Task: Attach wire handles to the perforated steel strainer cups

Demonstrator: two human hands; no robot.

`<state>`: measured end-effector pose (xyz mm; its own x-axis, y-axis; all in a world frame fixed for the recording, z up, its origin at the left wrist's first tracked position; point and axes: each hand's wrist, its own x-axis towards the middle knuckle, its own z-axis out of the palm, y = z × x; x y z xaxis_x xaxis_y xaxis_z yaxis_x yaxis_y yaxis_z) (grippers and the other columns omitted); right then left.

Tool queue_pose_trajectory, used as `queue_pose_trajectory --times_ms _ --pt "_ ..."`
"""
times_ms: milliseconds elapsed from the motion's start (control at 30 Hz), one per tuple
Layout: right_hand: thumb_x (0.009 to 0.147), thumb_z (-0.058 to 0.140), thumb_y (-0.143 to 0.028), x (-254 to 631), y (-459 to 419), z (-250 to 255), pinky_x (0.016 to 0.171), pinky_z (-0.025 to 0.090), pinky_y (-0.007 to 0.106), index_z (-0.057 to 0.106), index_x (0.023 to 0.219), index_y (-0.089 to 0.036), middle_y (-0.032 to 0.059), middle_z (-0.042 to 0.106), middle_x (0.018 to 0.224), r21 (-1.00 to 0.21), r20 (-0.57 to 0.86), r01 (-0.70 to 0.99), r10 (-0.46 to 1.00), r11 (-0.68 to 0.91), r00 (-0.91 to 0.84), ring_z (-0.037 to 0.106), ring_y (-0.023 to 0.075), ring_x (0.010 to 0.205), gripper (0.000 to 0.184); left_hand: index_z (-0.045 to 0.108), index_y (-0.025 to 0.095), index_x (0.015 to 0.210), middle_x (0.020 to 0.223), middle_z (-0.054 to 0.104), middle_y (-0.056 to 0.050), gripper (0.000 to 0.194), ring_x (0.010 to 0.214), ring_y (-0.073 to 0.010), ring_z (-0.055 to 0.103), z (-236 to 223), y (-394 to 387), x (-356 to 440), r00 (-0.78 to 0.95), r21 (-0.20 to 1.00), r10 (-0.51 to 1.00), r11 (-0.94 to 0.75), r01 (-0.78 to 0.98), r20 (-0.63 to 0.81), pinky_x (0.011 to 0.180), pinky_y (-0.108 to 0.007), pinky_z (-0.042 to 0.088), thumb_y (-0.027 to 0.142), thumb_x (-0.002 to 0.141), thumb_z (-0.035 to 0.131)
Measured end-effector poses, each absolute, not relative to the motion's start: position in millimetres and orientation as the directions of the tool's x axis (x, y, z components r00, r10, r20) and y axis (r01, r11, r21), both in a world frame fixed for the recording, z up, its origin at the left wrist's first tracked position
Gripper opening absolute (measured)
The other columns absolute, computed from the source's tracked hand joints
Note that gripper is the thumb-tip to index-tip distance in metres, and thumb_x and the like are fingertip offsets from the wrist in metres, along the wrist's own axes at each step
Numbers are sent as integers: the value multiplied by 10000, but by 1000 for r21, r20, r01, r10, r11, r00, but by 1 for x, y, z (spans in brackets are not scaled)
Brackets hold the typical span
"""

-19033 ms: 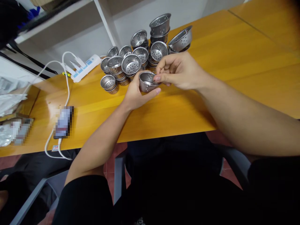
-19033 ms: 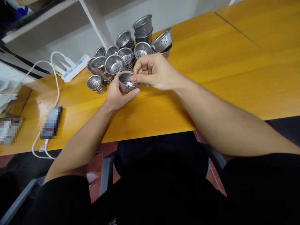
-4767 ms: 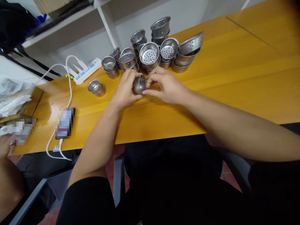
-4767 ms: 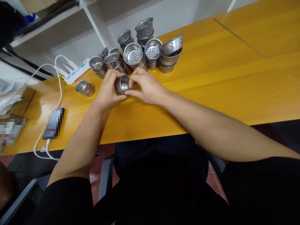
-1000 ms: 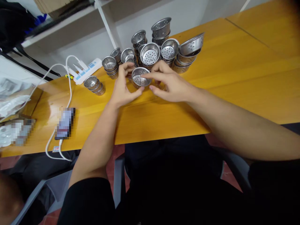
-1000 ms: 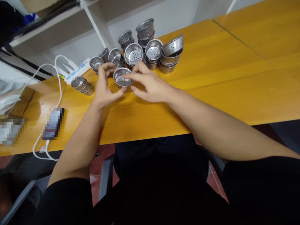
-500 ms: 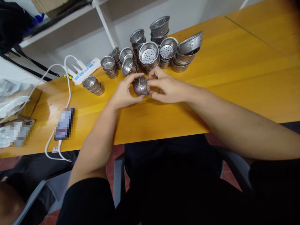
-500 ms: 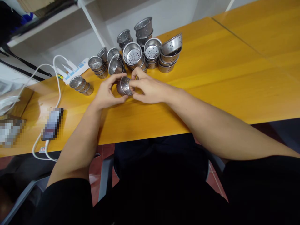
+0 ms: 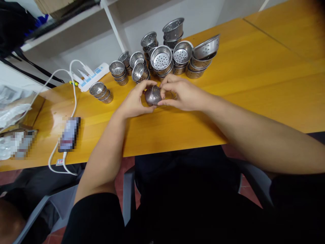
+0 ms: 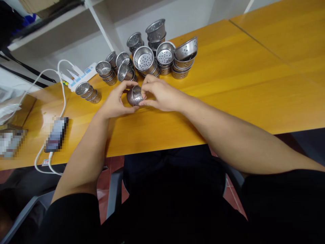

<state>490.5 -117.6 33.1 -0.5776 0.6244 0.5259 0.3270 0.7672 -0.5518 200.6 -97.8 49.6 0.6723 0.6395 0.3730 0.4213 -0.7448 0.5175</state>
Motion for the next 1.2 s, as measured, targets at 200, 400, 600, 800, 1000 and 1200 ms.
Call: queue_pose_trajectory --times_ms 200,400,600,800,1000,1200 --pt "1075 880 -715 485 -119 32 1161 567 590 779 1007 -231 126 706 1261 -586 515 340 662 736 -545 705 362 1216 500 630 267 1581 1569 746 -113 851 1415 -337 764 55 -100 197 670 542 674 -705 458 311 1263 -489 663 429 800 928" --pt "1042 930 -692 494 -109 25 1193 560 619 777 1070 -252 138 708 1309 -614 472 444 754 653 -457 700 396 1251 466 754 219 1557 1558 793 -130 793 1372 -360 796 70 -101 173 618 517 758 -622 588 208 1252 -543 663 429 809 911" --pt "1033 910 -668 507 -102 24 1209 565 583 772 1041 -258 128 711 1281 -592 376 485 753 643 -540 720 370 1229 432 759 204 1418 1447 848 -151 773 1313 -385 827 60 -72 124 421 565 879 -469 679 225 1254 -609 670 520 745 969" --pt "1002 881 -678 504 -102 25 1204 564 611 759 1020 -267 139 716 1264 -615 348 476 758 629 -552 717 391 1226 429 627 180 1487 1538 795 -214 887 1410 -410 810 38 -47 102 197 657 950 -311 687 243 1310 -630 670 424 712 982" --pt "998 872 -695 505 -104 28 1189 568 587 749 1014 -271 136 714 1260 -622 303 498 772 604 -558 709 373 1210 442 676 219 1097 1131 823 -137 519 1162 -447 848 51 -53 106 -66 541 977 -56 839 204 1201 -743 705 361 713 996" --pt "984 853 -664 507 -100 23 1137 582 564 745 1023 -264 142 710 1233 -594 255 549 785 588 -565 699 358 1152 416 699 185 1068 1168 834 -173 396 1215 -432 845 60 -58 102 -205 427 966 120 896 159 1225 -691 687 328 814 967"
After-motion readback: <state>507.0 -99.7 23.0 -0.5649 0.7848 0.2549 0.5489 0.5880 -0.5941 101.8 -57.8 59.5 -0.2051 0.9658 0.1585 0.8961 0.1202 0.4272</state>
